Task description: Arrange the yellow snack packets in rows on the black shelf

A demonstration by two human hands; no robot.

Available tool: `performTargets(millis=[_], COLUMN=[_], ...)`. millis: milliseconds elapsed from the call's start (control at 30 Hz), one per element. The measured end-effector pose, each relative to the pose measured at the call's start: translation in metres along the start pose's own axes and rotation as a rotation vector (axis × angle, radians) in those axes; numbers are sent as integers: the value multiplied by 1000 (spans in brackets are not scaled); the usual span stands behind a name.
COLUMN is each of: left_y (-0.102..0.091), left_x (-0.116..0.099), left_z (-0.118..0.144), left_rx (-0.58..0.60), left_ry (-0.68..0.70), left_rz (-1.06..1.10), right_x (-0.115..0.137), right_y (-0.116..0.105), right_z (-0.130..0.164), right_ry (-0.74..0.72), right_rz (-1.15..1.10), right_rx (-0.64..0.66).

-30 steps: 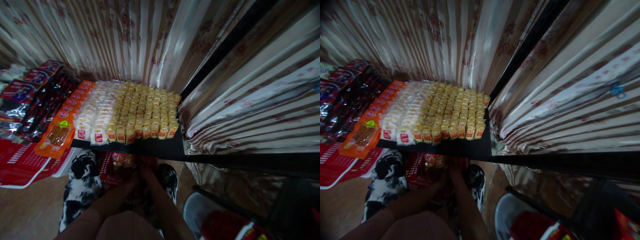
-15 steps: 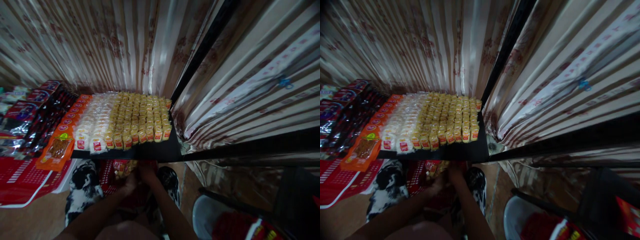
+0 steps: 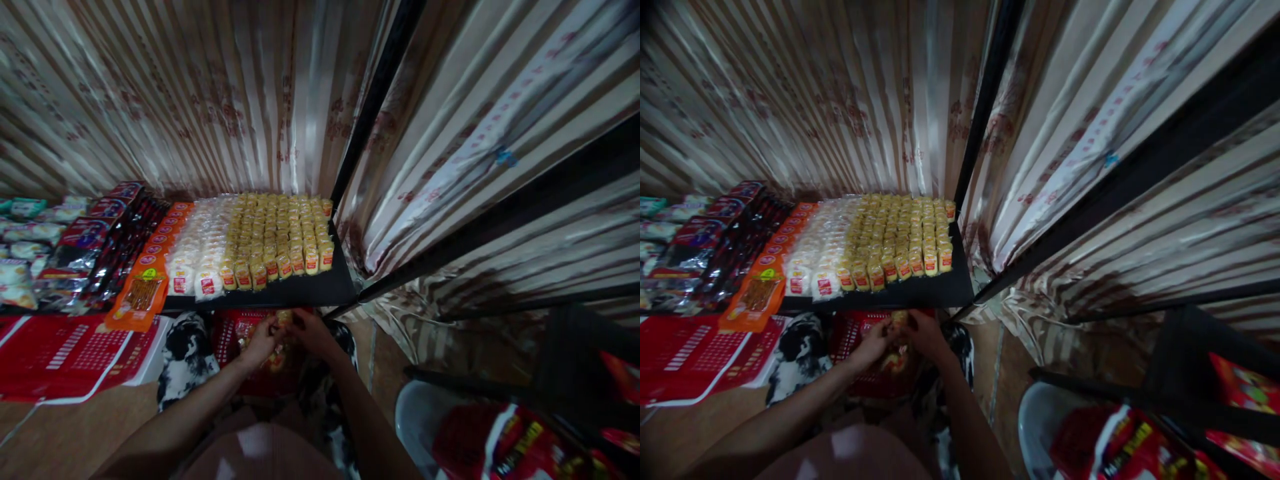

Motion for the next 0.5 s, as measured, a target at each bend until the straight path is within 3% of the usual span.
performTargets(millis=[267, 400, 500], left_y=[4, 0, 7], left_x=[-81, -116, -144], left_z=[9, 1, -2], left_rx=[50, 14, 74], left_ry=[303, 363, 422], left_rz=[2, -111, -177], right_x=[39, 55, 62], right_y=[-50, -68, -80], right_z=[-2, -9, -17], right_ry=[-138, -206, -212], right_rz=[-102, -171, -271], right_rx=[-160, -177, -183])
Point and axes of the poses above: each hand's wrist, its own z-axis away from the middle knuckle, its own y-axis out of the palm, x = y × z, the point moved 10 cm from there along -z, towards the middle knuckle, and after that the axes turned 13 degrees about -x, right-handed, at the moved point
